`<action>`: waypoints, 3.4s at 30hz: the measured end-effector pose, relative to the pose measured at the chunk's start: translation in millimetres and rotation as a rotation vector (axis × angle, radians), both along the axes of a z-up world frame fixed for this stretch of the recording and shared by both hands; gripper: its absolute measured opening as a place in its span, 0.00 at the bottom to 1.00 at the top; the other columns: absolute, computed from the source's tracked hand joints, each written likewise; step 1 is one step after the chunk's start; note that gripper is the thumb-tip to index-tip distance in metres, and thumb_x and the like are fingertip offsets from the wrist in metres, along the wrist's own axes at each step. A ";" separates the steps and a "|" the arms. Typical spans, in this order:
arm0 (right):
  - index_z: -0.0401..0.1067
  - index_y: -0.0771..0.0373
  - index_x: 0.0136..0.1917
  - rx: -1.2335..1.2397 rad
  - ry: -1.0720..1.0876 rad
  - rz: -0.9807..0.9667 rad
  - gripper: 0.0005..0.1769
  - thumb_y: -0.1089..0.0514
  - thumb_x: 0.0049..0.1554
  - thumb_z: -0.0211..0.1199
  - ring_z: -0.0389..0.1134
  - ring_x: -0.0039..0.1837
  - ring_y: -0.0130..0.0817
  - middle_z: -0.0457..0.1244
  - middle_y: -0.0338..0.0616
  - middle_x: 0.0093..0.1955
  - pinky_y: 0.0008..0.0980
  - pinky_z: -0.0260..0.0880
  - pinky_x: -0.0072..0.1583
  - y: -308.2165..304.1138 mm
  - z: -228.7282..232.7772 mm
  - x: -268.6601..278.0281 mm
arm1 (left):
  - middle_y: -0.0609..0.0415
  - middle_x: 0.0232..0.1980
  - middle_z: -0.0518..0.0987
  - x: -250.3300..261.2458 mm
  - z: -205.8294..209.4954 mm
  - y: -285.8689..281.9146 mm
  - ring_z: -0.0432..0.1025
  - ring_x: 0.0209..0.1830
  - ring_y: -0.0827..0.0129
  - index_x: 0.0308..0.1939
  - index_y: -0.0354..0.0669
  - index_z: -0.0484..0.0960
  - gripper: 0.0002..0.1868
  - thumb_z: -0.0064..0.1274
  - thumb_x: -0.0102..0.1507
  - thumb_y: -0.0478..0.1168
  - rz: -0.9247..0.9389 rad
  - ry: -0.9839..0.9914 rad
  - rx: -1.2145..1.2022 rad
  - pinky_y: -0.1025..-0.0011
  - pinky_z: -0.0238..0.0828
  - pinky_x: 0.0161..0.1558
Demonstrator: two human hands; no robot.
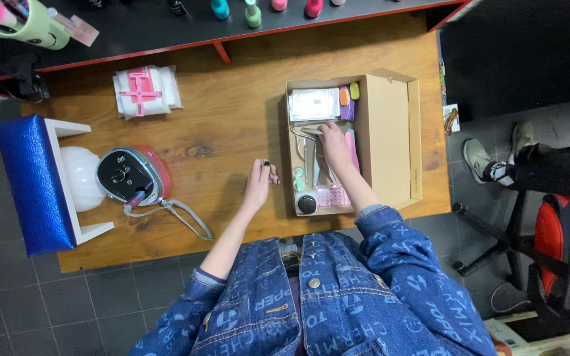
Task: The person organizes various nail care items by placing them into a cardboard box and arranging tools on a wooden table, including handling files, nippers, and small decorative containers.
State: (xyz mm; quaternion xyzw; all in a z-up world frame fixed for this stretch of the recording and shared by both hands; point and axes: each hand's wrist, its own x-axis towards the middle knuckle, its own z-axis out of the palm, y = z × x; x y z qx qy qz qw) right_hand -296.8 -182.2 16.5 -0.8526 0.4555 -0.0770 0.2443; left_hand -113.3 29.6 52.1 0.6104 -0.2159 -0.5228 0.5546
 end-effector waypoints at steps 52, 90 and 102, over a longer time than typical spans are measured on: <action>0.76 0.53 0.48 0.257 0.193 0.392 0.04 0.55 0.59 0.65 0.73 0.55 0.53 0.67 0.43 0.53 0.50 0.75 0.57 7.1 -9.6 49.7 | 0.47 0.47 0.78 10.3 74.2 53.4 0.77 0.51 0.48 0.54 0.45 0.78 0.13 0.48 0.66 0.29 -0.037 -0.686 0.028 0.59 0.75 0.55; 0.75 0.52 0.54 0.062 -0.065 0.525 0.09 0.57 0.60 0.59 0.73 0.51 0.46 0.67 0.40 0.49 0.45 0.75 0.52 134.8 147.7 216.4 | 0.46 0.47 0.82 67.0 -49.0 191.9 0.80 0.44 0.49 0.51 0.46 0.80 0.13 0.52 0.63 0.30 0.304 -0.459 0.132 0.59 0.79 0.48; 0.69 0.63 0.63 0.023 -0.116 0.365 0.18 0.61 0.59 0.62 0.70 0.59 0.62 0.62 0.54 0.58 0.55 0.73 0.58 104.3 62.7 374.1 | 0.45 0.53 0.77 170.6 171.8 156.5 0.79 0.47 0.48 0.59 0.47 0.77 0.18 0.48 0.65 0.31 -0.010 -0.531 -0.170 0.58 0.80 0.47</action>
